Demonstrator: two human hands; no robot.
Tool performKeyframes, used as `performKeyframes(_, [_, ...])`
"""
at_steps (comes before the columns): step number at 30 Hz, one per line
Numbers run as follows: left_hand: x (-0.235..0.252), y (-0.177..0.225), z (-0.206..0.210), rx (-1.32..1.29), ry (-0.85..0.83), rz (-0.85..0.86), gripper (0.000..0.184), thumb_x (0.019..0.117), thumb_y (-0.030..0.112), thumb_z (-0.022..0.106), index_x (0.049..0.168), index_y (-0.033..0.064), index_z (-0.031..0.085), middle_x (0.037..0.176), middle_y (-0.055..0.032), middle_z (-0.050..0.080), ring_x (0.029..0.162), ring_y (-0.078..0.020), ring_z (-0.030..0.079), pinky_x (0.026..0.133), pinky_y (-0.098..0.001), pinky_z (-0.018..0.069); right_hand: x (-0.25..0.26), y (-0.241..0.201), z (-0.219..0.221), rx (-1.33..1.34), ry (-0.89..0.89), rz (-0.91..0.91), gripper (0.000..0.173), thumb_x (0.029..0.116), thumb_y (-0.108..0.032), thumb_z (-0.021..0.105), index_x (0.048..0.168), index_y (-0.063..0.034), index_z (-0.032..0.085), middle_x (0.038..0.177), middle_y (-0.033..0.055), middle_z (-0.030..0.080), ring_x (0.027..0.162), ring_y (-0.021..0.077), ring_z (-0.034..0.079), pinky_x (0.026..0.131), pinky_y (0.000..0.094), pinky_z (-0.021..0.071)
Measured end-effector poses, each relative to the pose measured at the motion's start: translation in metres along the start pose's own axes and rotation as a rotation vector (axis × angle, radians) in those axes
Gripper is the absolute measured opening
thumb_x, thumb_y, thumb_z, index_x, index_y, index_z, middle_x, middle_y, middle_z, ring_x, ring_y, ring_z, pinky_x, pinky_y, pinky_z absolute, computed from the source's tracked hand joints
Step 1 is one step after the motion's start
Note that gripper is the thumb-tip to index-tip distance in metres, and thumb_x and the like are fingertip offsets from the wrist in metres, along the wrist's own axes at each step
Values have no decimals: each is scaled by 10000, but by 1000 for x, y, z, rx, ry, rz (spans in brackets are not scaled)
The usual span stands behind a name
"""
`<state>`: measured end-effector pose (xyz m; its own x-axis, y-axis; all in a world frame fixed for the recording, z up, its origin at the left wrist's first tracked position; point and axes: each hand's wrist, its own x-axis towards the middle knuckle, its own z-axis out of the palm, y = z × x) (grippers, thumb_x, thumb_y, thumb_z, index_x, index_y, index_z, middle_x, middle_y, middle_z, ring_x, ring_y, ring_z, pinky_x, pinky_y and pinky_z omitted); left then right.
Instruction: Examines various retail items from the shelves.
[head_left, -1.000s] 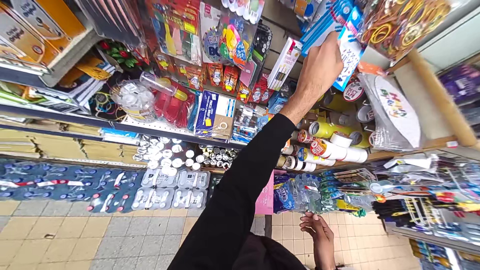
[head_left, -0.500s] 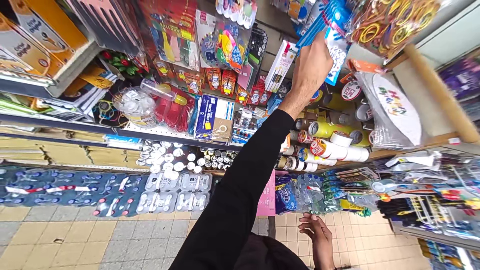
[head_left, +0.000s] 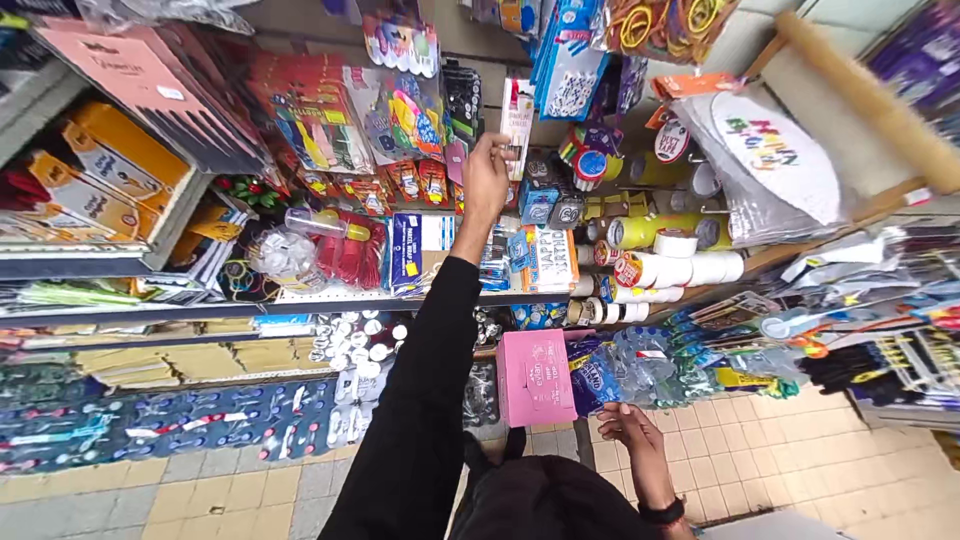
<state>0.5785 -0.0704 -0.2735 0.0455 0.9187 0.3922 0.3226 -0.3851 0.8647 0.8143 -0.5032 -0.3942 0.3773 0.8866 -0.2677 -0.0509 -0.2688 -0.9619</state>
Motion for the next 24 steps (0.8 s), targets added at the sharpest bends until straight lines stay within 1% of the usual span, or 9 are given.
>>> performKeyframes(1, [-44, -10, -7, -34, -29, -70, 287, 1094, 154, 432, 1338, 65, 553, 1139, -138, 687, 928, -253, 695, 820, -450, 574, 2, 1, 0, 11, -1, -6, 424, 1099, -254, 370, 1174, 41, 666, 972, 190, 747, 769, 264, 730, 694, 383, 625])
performKeyframes(2, [-79, -25, -10, -38, -62, -140, 281, 1095, 182, 446, 1335, 91, 558, 1152, -130, 690, 929, -258, 703, 818, -467, 592, 3, 4, -1, 18, -4, -9, 420, 1098, -247, 368, 1171, 41, 664, 973, 186, 749, 769, 262, 731, 694, 380, 624])
performKeyframes(4, [-128, -66, -4, -40, -95, -246, 284, 1056, 142, 480, 1283, 49, 625, 1106, -114, 725, 905, -226, 723, 814, -448, 609, 12, 10, -3, 38, -28, -14, 405, 1096, -242, 381, 1174, 38, 662, 993, 186, 743, 787, 269, 730, 714, 384, 628])
performKeyframes(5, [-165, -81, -2, -57, -129, -310, 289, 1043, 118, 480, 1270, 21, 630, 1092, -108, 731, 904, -206, 733, 814, -421, 627, 14, 14, -4, 42, -42, -15, 403, 1100, -243, 386, 1181, 37, 663, 994, 186, 740, 789, 271, 728, 716, 388, 627])
performKeyframes(7, [-248, -100, -2, -139, -178, -453, 292, 1026, 68, 484, 1274, -18, 611, 1096, -124, 730, 919, -220, 737, 823, -425, 635, 23, 17, -3, 54, -75, -35, 392, 1102, -239, 397, 1178, 37, 665, 987, 185, 742, 784, 274, 730, 709, 391, 632])
performKeyframes(10, [-366, -99, -18, -237, -187, -700, 303, 1013, 34, 500, 1298, -18, 591, 1108, -134, 736, 919, -253, 746, 807, -447, 643, 34, 13, -1, 58, -124, -70, 380, 1101, -225, 396, 1174, 34, 665, 989, 179, 737, 798, 278, 727, 717, 396, 632])
performKeyframes(13, [-443, -80, -43, -311, -65, -866, 307, 1019, 21, 512, 1315, -32, 574, 1105, -171, 734, 932, -299, 747, 803, -475, 643, 47, 11, 2, 51, -171, -94, 378, 1101, -218, 395, 1169, 30, 673, 972, 170, 740, 782, 269, 723, 704, 384, 625])
performKeyframes(17, [-473, -51, -56, -389, 67, -862, 312, 1031, 32, 509, 1328, -45, 564, 1117, -210, 721, 977, -342, 733, 824, -496, 633, 64, 9, 17, 78, -274, -125, 366, 1098, -207, 409, 1172, 30, 678, 982, 168, 739, 779, 269, 721, 702, 392, 626])
performKeyframes(24, [-436, 6, -40, -506, 98, -589, 349, 1033, 66, 504, 1353, -71, 531, 1174, -262, 685, 1036, -393, 700, 879, -515, 609, 61, -13, 42, 127, -450, -308, 294, 1086, -153, 460, 1194, 28, 666, 996, 148, 728, 818, 246, 713, 734, 381, 625])
